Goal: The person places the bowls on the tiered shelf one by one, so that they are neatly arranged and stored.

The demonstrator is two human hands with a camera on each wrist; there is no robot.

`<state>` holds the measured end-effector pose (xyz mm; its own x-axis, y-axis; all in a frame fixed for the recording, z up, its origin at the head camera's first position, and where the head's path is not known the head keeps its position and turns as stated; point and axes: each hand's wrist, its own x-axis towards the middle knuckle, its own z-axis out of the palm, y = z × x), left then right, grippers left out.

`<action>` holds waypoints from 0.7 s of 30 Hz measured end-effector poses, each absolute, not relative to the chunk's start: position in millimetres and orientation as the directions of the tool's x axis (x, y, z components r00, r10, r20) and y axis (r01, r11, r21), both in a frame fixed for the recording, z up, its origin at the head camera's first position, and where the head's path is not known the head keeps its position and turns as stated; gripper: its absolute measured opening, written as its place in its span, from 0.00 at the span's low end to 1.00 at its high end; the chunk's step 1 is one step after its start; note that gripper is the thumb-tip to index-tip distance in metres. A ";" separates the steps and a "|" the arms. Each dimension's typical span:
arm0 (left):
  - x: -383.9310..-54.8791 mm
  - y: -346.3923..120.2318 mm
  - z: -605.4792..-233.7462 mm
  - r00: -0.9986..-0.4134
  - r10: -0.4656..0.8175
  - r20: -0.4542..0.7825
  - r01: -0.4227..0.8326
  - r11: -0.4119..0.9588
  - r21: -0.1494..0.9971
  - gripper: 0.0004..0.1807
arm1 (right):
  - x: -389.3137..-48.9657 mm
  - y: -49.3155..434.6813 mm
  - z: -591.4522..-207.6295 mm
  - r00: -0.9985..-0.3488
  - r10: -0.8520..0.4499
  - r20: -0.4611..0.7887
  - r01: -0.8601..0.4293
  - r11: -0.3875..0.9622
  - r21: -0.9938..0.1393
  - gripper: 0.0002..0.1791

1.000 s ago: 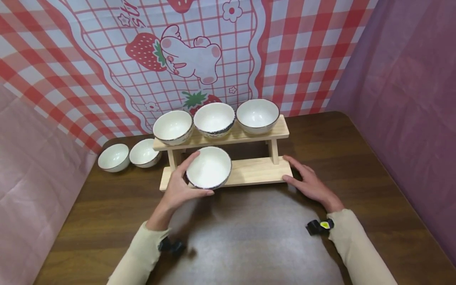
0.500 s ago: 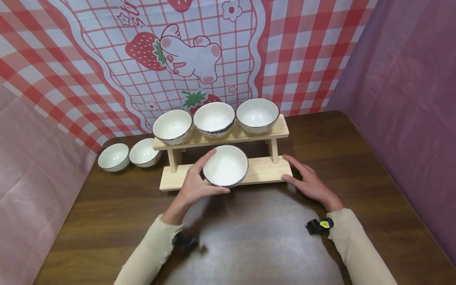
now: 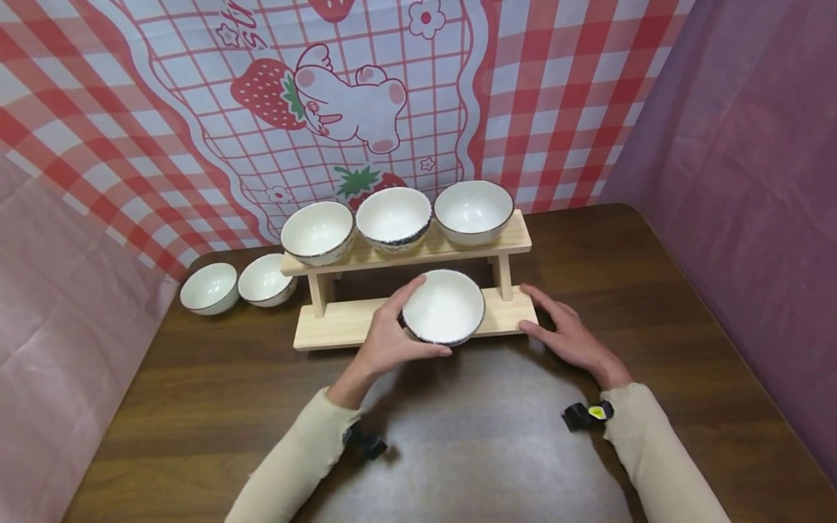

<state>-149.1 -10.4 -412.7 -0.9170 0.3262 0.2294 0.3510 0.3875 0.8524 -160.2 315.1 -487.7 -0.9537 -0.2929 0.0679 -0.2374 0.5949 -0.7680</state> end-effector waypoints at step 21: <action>-159.0 26.7 -416.5 -0.917 0.338 0.213 0.353 0.434 0.829 0.60 | -162.0 314.2 -486.4 -0.956 -0.294 0.022 -0.197 0.580 -0.790 0.39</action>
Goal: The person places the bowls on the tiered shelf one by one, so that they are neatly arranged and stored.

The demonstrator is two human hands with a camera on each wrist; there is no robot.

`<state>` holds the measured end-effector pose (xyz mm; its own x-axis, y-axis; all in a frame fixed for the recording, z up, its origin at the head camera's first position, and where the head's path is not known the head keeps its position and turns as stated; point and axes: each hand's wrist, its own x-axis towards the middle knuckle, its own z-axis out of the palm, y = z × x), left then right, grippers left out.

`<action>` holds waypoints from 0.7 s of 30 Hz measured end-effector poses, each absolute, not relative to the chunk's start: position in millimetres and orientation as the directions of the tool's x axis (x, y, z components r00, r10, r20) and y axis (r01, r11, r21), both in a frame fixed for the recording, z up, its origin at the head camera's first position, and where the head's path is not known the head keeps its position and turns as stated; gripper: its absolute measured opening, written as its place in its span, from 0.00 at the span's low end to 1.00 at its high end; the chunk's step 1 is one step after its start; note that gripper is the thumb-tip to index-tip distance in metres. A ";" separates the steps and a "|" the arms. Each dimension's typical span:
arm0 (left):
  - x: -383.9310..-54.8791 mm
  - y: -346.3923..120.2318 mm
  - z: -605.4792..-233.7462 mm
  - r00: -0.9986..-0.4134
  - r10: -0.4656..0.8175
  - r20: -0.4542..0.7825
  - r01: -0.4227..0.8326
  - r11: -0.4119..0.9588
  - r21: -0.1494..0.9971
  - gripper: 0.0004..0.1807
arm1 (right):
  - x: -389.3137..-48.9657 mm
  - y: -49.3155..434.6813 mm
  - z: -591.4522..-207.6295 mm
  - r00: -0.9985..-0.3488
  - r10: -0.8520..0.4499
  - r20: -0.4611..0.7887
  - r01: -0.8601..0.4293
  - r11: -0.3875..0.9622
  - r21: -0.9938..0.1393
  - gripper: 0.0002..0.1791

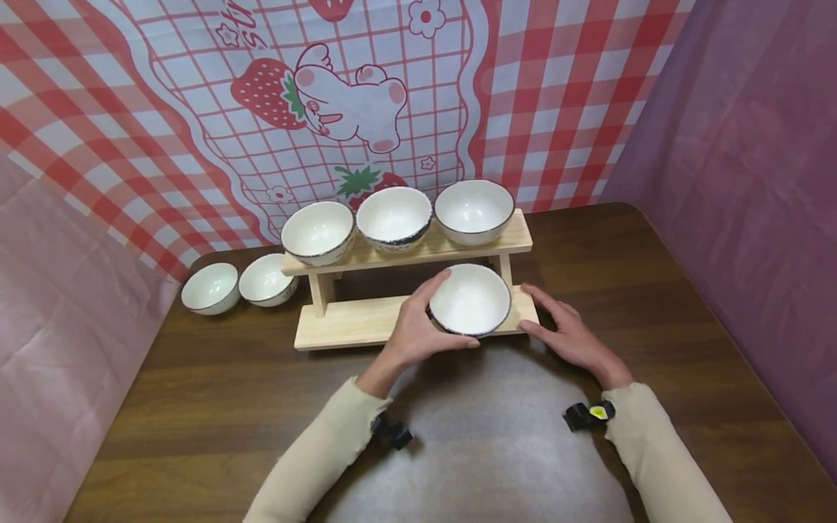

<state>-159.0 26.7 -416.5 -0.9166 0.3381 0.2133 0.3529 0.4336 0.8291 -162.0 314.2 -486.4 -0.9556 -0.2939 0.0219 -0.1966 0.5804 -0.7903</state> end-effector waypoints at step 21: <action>-168.3 51.7 -426.2 -0.909 0.355 0.219 0.380 0.487 0.786 0.60 | -161.2 314.9 -489.5 -0.950 -0.297 0.093 -0.255 0.570 -0.781 0.38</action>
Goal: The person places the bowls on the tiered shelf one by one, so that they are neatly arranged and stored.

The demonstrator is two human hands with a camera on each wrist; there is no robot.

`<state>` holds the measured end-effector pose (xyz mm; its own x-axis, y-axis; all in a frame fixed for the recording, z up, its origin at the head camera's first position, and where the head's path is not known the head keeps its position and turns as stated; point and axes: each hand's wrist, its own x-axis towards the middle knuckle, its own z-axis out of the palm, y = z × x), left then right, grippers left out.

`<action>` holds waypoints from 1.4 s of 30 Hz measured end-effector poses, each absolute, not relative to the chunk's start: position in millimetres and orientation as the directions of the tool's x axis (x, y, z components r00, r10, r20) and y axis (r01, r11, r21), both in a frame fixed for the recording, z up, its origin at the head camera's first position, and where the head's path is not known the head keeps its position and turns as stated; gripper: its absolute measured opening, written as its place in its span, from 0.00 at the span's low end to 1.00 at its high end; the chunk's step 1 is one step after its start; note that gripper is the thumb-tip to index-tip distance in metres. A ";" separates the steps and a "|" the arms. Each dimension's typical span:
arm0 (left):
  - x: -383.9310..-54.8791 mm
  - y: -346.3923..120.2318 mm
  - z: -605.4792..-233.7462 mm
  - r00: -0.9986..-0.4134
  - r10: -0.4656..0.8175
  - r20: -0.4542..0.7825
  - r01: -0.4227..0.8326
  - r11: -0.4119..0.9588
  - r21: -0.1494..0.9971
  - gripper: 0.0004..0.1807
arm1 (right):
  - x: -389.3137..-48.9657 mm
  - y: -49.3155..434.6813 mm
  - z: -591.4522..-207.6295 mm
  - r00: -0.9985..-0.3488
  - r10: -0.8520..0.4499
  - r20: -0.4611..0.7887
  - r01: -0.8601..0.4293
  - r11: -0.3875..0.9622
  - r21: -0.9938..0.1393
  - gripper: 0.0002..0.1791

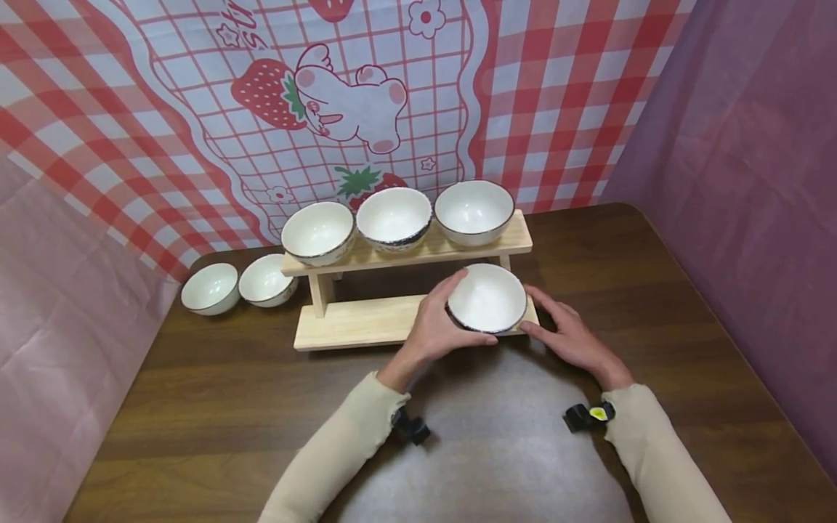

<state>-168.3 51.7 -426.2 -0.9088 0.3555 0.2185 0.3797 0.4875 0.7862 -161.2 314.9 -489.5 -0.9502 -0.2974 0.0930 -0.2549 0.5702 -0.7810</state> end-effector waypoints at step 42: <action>-173.1 53.3 -433.6 -0.896 0.404 0.184 0.363 0.429 0.827 0.65 | -162.0 314.4 -491.1 -0.944 -0.296 0.144 -0.294 0.565 -0.771 0.38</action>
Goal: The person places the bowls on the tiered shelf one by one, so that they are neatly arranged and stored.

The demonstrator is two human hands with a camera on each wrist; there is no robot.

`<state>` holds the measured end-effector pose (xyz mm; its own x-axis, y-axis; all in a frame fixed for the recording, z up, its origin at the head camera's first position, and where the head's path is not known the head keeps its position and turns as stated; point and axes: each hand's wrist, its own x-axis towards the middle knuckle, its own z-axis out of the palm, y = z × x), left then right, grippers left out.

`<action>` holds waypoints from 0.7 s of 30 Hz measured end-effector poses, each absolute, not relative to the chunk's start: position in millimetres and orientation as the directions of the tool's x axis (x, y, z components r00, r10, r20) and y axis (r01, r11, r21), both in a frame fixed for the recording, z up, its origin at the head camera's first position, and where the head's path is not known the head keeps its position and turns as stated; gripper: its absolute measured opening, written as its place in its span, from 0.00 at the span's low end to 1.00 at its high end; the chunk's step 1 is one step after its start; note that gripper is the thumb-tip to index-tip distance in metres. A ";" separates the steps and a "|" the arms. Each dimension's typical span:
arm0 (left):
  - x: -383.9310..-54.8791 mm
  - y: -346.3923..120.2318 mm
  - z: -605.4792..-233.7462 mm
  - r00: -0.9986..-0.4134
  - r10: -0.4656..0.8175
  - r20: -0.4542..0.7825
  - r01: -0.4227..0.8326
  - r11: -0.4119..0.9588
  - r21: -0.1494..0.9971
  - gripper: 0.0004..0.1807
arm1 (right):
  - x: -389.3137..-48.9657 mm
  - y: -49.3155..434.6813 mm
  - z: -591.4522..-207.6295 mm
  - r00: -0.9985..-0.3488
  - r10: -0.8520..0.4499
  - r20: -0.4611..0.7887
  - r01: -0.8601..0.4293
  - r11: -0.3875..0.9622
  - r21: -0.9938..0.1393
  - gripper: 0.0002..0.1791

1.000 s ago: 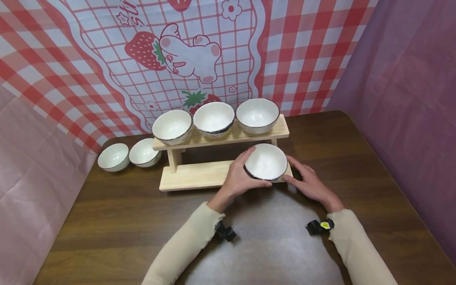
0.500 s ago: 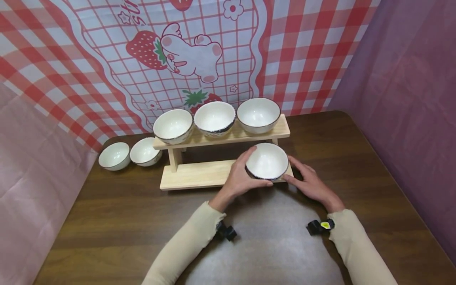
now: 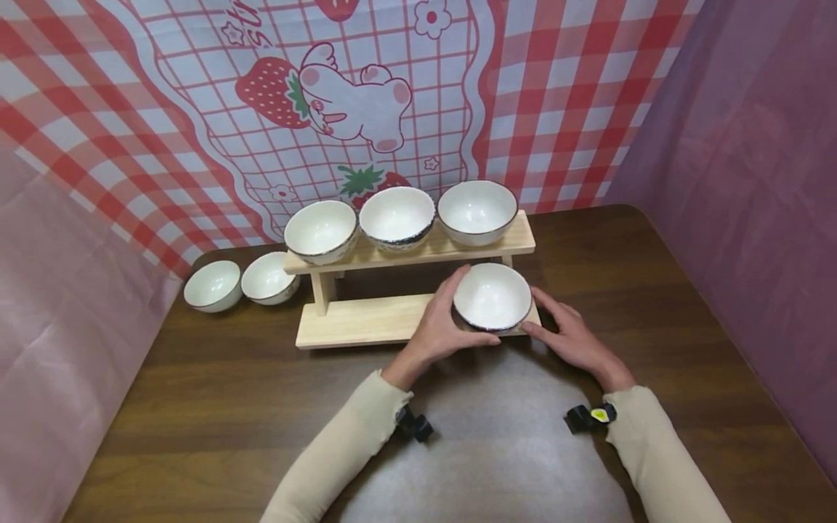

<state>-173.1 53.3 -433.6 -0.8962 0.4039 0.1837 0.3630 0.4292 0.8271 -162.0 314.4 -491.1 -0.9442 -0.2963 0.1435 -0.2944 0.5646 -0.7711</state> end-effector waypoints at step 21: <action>-160.6 7.8 -426.8 -0.895 0.391 0.216 0.357 0.338 0.871 0.63 | -162.1 313.8 -487.9 -0.940 -0.311 0.141 -0.297 0.539 -0.788 0.39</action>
<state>-160.6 7.8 -426.8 -0.8948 0.3909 0.2156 0.3575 0.3381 0.8706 -162.1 313.8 -487.9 -0.9399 -0.3110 0.1408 -0.2966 0.5394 -0.7881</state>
